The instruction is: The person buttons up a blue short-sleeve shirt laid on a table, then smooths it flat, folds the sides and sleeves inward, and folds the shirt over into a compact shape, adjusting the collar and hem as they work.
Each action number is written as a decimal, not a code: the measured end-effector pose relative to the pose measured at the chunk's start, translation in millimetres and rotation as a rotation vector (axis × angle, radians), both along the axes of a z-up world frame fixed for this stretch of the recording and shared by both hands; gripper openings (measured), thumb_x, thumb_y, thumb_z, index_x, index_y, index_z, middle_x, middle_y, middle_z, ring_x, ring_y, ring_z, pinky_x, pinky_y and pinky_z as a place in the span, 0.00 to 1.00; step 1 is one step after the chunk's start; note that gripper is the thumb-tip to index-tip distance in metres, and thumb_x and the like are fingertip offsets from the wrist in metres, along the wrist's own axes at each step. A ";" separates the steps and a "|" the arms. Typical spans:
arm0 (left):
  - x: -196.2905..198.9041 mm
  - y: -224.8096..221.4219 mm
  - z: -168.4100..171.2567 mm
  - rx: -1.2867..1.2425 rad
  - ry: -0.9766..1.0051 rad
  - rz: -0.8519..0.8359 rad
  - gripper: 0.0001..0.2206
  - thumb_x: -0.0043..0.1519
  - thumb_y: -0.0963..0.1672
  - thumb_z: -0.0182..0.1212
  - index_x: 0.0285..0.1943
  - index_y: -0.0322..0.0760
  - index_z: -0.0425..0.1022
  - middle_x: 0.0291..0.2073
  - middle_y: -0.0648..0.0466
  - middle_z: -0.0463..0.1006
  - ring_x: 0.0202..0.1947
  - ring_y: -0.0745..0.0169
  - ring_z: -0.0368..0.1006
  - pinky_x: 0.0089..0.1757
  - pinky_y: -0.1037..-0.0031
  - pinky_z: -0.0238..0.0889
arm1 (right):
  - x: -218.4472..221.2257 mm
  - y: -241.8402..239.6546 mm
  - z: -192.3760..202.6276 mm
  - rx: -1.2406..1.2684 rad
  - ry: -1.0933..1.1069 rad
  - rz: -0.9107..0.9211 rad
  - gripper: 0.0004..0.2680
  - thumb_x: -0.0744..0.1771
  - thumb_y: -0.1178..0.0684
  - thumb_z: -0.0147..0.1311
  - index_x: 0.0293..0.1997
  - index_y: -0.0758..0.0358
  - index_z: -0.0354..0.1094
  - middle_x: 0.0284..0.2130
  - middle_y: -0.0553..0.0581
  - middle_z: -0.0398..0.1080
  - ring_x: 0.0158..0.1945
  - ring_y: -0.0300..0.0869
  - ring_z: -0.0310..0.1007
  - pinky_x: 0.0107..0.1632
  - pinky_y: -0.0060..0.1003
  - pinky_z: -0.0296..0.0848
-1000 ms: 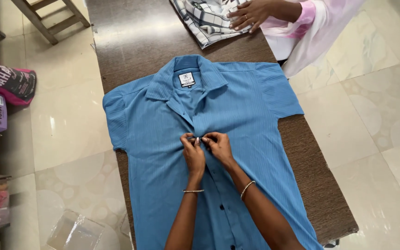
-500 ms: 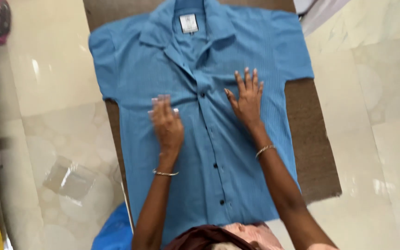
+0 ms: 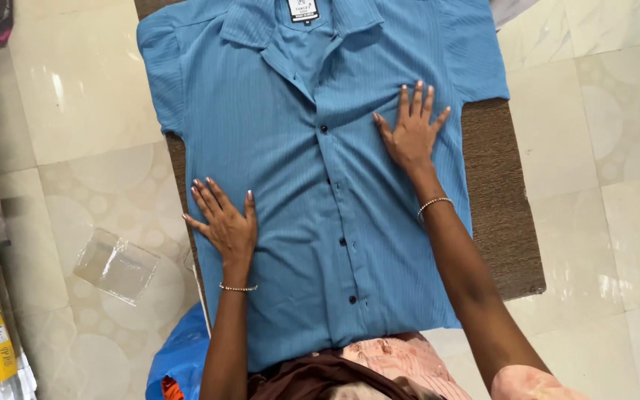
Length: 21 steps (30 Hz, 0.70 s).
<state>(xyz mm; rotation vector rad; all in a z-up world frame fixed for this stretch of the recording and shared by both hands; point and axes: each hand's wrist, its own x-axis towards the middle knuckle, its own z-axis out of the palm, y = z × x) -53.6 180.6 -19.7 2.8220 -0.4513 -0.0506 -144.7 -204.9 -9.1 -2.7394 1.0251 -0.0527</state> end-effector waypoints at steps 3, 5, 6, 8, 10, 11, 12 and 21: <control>-11.6 -9.8 6.8 0.074 -0.034 -0.004 0.41 0.71 0.61 0.40 0.82 0.26 0.44 0.81 0.38 0.42 0.81 0.44 0.35 0.66 0.29 0.21 | 33.9 6.5 -0.2 -0.033 -0.064 0.125 0.30 0.71 0.28 0.42 0.80 0.58 0.46 0.78 0.63 0.38 0.80 0.56 0.29 0.71 0.72 0.23; -29.0 -21.1 8.9 0.020 -0.015 -0.105 0.45 0.67 0.63 0.41 0.81 0.26 0.43 0.80 0.38 0.43 0.80 0.46 0.37 0.65 0.29 0.21 | 63.8 19.5 5.1 0.071 -0.117 0.453 0.24 0.74 0.35 0.37 0.80 0.49 0.46 0.80 0.58 0.39 0.82 0.55 0.30 0.76 0.66 0.26; -38.1 -19.5 8.1 0.020 -0.014 -0.107 0.45 0.67 0.63 0.41 0.81 0.26 0.43 0.80 0.38 0.43 0.80 0.46 0.37 0.65 0.29 0.21 | 76.0 21.0 -1.1 0.071 -0.116 0.452 0.24 0.74 0.35 0.37 0.80 0.49 0.46 0.80 0.58 0.39 0.82 0.55 0.30 0.76 0.66 0.26; -51.8 -15.7 7.4 0.043 -0.007 -0.118 0.48 0.64 0.65 0.43 0.81 0.26 0.44 0.80 0.41 0.44 0.80 0.49 0.39 0.65 0.30 0.22 | 105.3 24.7 -13.2 0.130 -0.035 0.556 0.24 0.73 0.35 0.38 0.79 0.48 0.46 0.78 0.57 0.39 0.80 0.53 0.31 0.73 0.69 0.24; -55.2 -4.9 7.6 0.038 -0.010 -0.115 0.47 0.64 0.65 0.43 0.81 0.27 0.45 0.80 0.41 0.45 0.80 0.49 0.39 0.66 0.31 0.23 | 111.4 19.5 -3.8 0.101 -0.023 0.552 0.23 0.73 0.36 0.37 0.79 0.46 0.46 0.78 0.56 0.39 0.81 0.53 0.32 0.73 0.69 0.25; -57.0 1.7 7.5 0.031 -0.009 -0.112 0.47 0.64 0.65 0.43 0.81 0.28 0.46 0.80 0.41 0.45 0.80 0.48 0.39 0.67 0.32 0.23 | 114.8 18.2 0.7 0.073 -0.006 0.548 0.23 0.73 0.36 0.37 0.79 0.44 0.46 0.79 0.55 0.40 0.81 0.52 0.33 0.74 0.70 0.25; -54.4 1.6 7.9 0.036 -0.002 -0.106 0.47 0.64 0.65 0.43 0.81 0.28 0.46 0.80 0.41 0.45 0.80 0.48 0.39 0.67 0.32 0.23 | 115.8 17.4 0.5 0.080 0.000 0.554 0.23 0.73 0.36 0.37 0.79 0.44 0.46 0.79 0.55 0.40 0.81 0.52 0.33 0.74 0.70 0.25; -59.4 -20.5 12.1 0.001 0.043 -0.160 0.46 0.66 0.65 0.44 0.82 0.30 0.45 0.81 0.40 0.44 0.81 0.47 0.36 0.67 0.30 0.22 | 1.9 60.6 33.5 0.068 -0.142 0.398 0.26 0.74 0.33 0.38 0.80 0.56 0.45 0.79 0.62 0.39 0.83 0.53 0.32 0.75 0.69 0.23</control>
